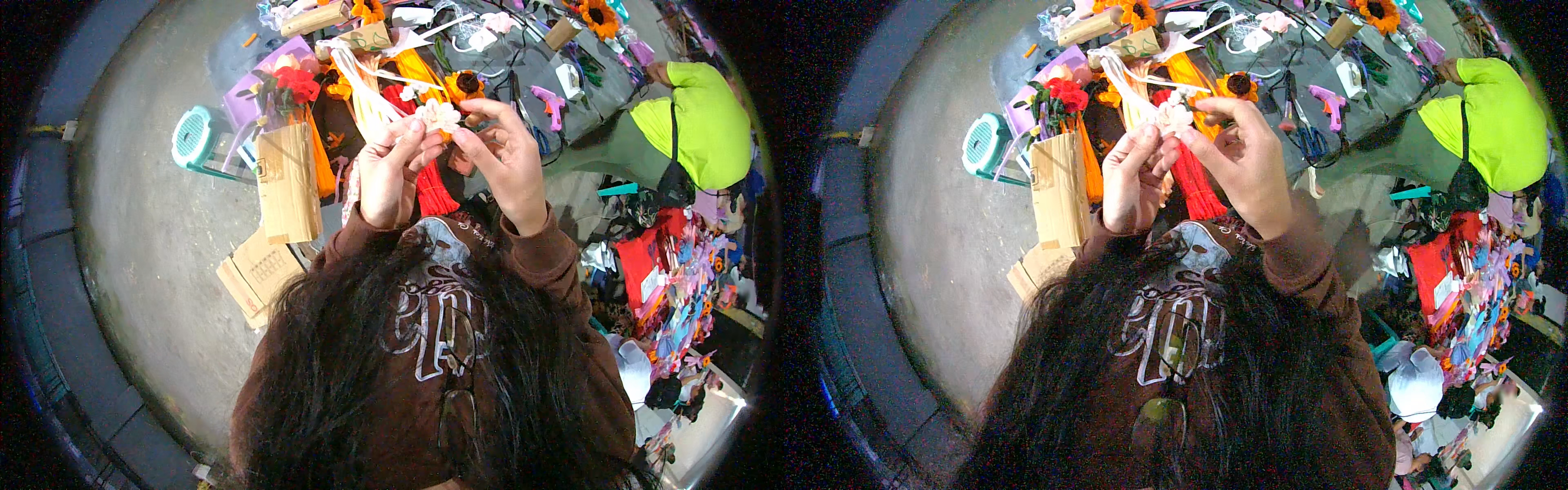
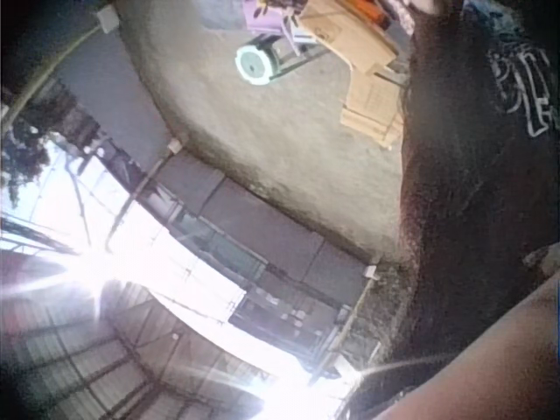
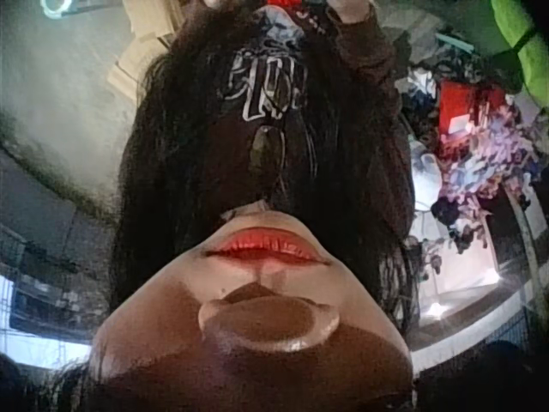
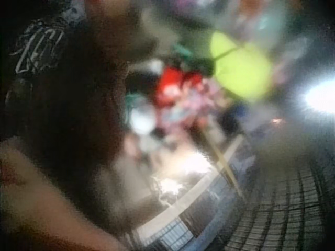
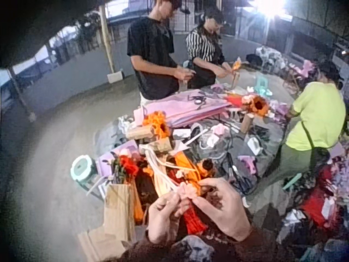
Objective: The person assembles a decorative floral craft. They use their hands to attach small artificial flowers to a white base and use a black pen to mark the object.
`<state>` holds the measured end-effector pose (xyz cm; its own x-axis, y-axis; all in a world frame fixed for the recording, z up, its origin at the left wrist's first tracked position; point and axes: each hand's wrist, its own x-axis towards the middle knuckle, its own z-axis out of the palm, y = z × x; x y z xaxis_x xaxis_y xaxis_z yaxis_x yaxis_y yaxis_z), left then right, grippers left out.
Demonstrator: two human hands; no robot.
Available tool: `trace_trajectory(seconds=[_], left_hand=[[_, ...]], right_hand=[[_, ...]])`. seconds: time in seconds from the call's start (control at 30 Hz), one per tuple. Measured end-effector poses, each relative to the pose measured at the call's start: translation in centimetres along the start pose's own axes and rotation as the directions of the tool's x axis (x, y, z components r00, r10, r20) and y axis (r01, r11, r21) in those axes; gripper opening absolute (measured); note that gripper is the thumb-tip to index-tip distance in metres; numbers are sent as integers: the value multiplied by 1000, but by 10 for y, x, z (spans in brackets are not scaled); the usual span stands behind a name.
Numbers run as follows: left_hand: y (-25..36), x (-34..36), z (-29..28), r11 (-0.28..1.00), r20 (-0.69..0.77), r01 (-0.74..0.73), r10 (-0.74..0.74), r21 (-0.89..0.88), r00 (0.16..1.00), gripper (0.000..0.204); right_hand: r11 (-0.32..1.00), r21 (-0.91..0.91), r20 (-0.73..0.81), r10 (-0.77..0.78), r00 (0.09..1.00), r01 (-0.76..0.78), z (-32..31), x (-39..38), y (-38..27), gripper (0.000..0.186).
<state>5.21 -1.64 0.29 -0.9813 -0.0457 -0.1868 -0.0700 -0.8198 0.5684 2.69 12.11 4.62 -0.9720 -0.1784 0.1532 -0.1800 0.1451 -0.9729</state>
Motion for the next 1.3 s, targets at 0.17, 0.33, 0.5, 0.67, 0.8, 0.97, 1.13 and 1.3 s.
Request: trace_trajectory(seconds=[0.17, 0.33, 0.5, 0.67, 0.8, 0.97, 1.13, 1.3], left_hand=[[-9, -5, 9, 991, 113, -51, 37, 124, 993, 21], [8, 3, -4, 822, 213, -193, 90, 536, 973, 25], [15, 5, 0, 695, 242, -147, -40, 704, 970, 20], [10, 7, -4, 822, 169, -93, -3, 562, 986, 15], [3, 9, -2, 871, 136, -2, -74, 491, 988, 15], [3, 10, 1, 929, 82, 245, -277, 276, 957, 17], [-4, 14, 2, 929, 48, 281, -301, 242, 952, 17], [-10, 23, -9, 923, -49, 217, -213, 317, 976, 14]], right_hand=[[999, 29, -42, -32, 999, 33, 2, 4, 22, 18], [985, -138, 162, -78, 984, 100, -16, 10, 12, 22], [939, -248, 354, -139, 925, 236, -21, 14, 11, 21], [989, 63, 348, 107, 931, -137, -20, 6, 20, 22], [967, 170, 340, 124, 932, -190, -20, 2, 31, 17], [995, -2, 310, 93, 946, -97, -26, 3, 28, 12], [895, -262, 308, -277, 910, 361, -27, 8, 30, 15], [958, -165, 142, -212, 967, 234, -53, 16, 54, 30]])
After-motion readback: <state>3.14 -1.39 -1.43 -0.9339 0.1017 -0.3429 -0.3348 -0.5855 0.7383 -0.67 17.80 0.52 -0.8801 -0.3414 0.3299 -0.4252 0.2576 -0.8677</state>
